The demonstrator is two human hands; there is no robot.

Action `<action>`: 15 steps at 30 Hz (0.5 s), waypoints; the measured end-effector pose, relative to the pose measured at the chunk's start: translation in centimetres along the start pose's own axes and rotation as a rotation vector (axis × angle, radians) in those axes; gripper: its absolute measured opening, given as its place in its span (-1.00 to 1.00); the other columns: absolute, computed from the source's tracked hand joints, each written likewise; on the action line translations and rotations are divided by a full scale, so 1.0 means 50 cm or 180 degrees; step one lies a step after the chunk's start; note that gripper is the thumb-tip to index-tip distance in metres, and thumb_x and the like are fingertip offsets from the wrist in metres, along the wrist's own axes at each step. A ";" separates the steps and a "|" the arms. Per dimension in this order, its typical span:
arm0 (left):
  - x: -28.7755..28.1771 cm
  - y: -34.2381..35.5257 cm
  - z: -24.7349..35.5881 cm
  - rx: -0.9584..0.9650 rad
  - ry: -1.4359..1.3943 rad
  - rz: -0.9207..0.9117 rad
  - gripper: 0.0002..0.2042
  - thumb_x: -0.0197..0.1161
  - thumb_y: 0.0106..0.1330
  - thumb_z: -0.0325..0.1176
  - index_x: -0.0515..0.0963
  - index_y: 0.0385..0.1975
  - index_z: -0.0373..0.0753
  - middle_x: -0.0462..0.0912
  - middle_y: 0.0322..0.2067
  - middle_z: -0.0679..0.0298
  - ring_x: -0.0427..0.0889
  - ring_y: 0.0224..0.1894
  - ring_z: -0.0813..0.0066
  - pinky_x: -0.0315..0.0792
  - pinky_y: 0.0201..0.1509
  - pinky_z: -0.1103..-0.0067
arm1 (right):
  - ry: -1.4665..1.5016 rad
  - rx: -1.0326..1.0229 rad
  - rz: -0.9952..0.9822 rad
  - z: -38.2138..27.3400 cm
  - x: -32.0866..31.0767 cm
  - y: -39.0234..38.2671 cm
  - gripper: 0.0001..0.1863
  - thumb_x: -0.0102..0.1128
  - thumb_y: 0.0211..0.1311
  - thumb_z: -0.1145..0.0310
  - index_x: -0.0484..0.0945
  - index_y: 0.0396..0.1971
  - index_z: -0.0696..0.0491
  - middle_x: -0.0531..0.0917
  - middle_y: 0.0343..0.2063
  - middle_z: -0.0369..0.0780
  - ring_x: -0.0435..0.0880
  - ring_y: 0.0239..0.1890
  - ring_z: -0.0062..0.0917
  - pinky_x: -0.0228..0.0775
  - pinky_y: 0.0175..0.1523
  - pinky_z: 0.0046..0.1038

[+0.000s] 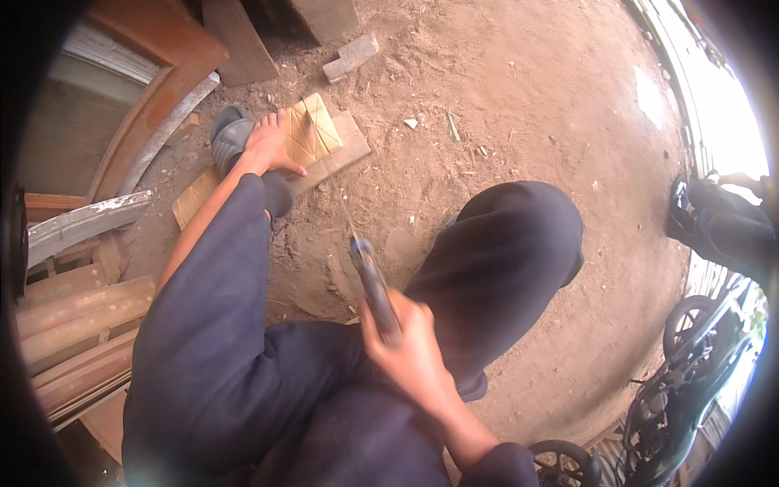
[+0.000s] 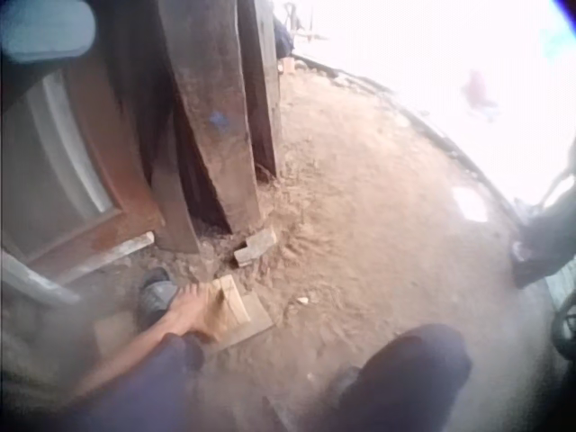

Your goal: The person sits on the ground and uses a hand saw to cut a small piece of wood held steady with their left hand and foot. The person repeatedly saws back and forth along the same line to make a cut.

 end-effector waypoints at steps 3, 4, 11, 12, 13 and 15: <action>-0.001 0.016 0.022 0.0051 0.0009 0.0096 0.43 0.60 -0.56 0.28 0.00 0.29 -0.61 0.37 0.10 -0.12 0.36 0.20 0.02 0.22 0.33 0.36 | -0.0072 0.0300 0.0077 -0.007 0.028 0.088 -0.71 0.17 0.27 0.35 0.44 -0.53 0.27 0.43 -0.69 0.09 0.48 -0.66 -0.18 0.33 -0.44 -0.25; 0.002 0.020 0.031 0.0017 0.0028 0.0119 0.43 0.60 -0.55 0.28 0.00 0.29 -0.61 0.37 0.10 -0.12 0.36 0.20 0.02 0.22 0.34 0.36 | -0.0100 0.0052 0.0121 -0.014 0.023 0.073 -0.72 0.18 0.26 0.37 0.44 -0.54 0.27 0.45 -0.68 0.10 0.48 -0.66 -0.13 0.33 -0.44 -0.26; -0.003 0.014 0.019 0.0095 -0.0035 0.0066 0.42 0.60 -0.56 0.28 0.02 0.29 -0.62 0.38 0.08 -0.11 0.36 0.20 0.02 0.24 0.31 0.36 | 0.0170 -0.0104 0.0309 0.013 0.008 -0.023 -0.78 0.22 0.27 0.44 0.45 -0.52 0.21 0.32 -0.72 -0.26 0.22 -0.61 -0.71 0.15 -0.51 -0.50; 0.001 0.024 0.022 0.0129 -0.0049 0.0114 0.43 0.60 -0.56 0.29 0.02 0.29 -0.62 0.38 0.08 -0.11 0.36 0.20 0.02 0.24 0.31 0.36 | 0.0169 -0.0123 0.0277 0.034 0.027 0.021 -0.74 0.22 0.28 0.42 0.41 -0.54 0.22 0.28 -0.71 -0.24 0.19 -0.60 -0.69 0.14 -0.51 -0.46; 0.007 0.024 0.023 0.0131 -0.0060 0.0125 0.43 0.60 -0.57 0.30 0.02 0.29 -0.62 0.38 0.09 -0.12 0.36 0.20 0.02 0.24 0.31 0.36 | 0.0094 -0.0187 0.0283 0.040 0.041 0.063 -0.71 0.21 0.28 0.41 0.37 -0.56 0.23 0.24 -0.71 -0.23 0.16 -0.60 -0.66 0.12 -0.52 -0.42; 0.014 0.019 0.014 0.0132 -0.0019 0.0126 0.45 0.58 -0.59 0.33 0.02 0.29 -0.62 0.38 0.09 -0.13 0.37 0.20 0.02 0.24 0.31 0.35 | 0.0011 0.0016 0.0264 0.013 0.048 0.061 -0.71 0.22 0.26 0.43 0.36 -0.57 0.23 0.23 -0.72 -0.20 0.14 -0.61 -0.64 0.11 -0.53 -0.39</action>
Point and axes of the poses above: each hand's wrist, its own y-axis towards the middle knuckle, its own x-axis out of the palm, z = x × y, the point moved 2 cm from there along y, towards the middle knuckle
